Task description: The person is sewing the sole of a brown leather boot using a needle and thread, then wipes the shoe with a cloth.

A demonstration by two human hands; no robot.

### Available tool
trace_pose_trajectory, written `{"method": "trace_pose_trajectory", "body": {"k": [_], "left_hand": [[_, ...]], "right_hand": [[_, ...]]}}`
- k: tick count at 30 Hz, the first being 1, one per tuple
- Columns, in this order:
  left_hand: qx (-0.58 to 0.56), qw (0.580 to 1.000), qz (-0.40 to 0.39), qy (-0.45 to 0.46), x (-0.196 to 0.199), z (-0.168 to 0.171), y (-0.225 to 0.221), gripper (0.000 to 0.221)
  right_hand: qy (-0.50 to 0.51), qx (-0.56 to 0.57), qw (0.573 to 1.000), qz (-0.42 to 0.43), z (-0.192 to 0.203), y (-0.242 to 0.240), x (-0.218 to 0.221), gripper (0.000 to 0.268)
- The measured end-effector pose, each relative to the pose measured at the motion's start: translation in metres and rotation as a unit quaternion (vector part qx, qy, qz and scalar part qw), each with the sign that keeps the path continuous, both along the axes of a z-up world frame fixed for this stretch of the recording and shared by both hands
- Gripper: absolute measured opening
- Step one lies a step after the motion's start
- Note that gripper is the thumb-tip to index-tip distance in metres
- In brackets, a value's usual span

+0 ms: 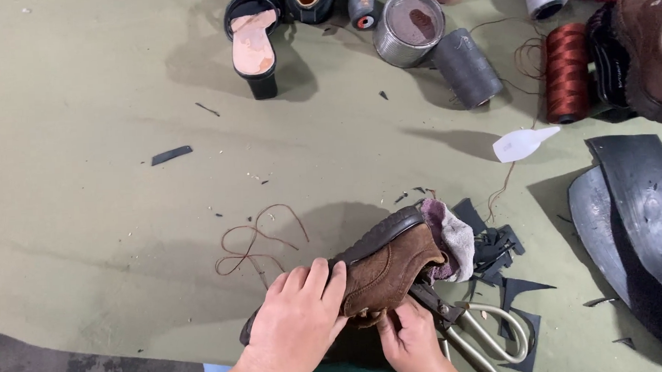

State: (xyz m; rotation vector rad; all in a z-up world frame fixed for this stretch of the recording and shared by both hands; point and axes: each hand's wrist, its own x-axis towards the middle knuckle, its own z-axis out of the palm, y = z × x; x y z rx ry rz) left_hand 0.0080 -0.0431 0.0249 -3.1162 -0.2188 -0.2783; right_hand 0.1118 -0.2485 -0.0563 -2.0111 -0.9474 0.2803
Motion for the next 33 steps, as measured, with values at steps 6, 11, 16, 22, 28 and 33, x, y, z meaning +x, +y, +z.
{"method": "trace_pose_trajectory", "body": {"k": [6, 11, 16, 22, 28, 33], "left_hand": [[-0.007, 1.0, -0.027, 0.01, 0.001, -0.009, 0.005, 0.094], [-0.012, 0.999, -0.037, 0.02, 0.002, -0.009, 0.009, 0.092], [-0.011, 0.999, -0.039, 0.004, 0.001, -0.009, 0.008, 0.091], [0.012, 0.999, -0.036, -0.01, -0.001, -0.011, 0.01, 0.092], [0.007, 0.998, -0.033, -0.045, 0.001, -0.012, 0.012, 0.069], [0.007, 0.999, -0.031, -0.025, -0.004, -0.02, 0.012, 0.088]], "right_hand": [[0.394, 0.106, 0.911, 0.053, -0.018, -0.01, 0.016, 0.048], [0.473, 0.137, 0.869, 0.043, -0.031, -0.014, 0.014, 0.043], [-0.042, 0.02, 0.999, -0.006, -0.033, -0.007, 0.002, 0.019], [-0.018, 0.023, 1.0, 0.008, -0.01, -0.003, 0.014, 0.017], [0.591, 0.082, 0.803, 0.013, -0.025, -0.02, 0.022, 0.043], [0.549, 0.049, 0.833, 0.039, -0.002, -0.008, 0.021, 0.043]]}}
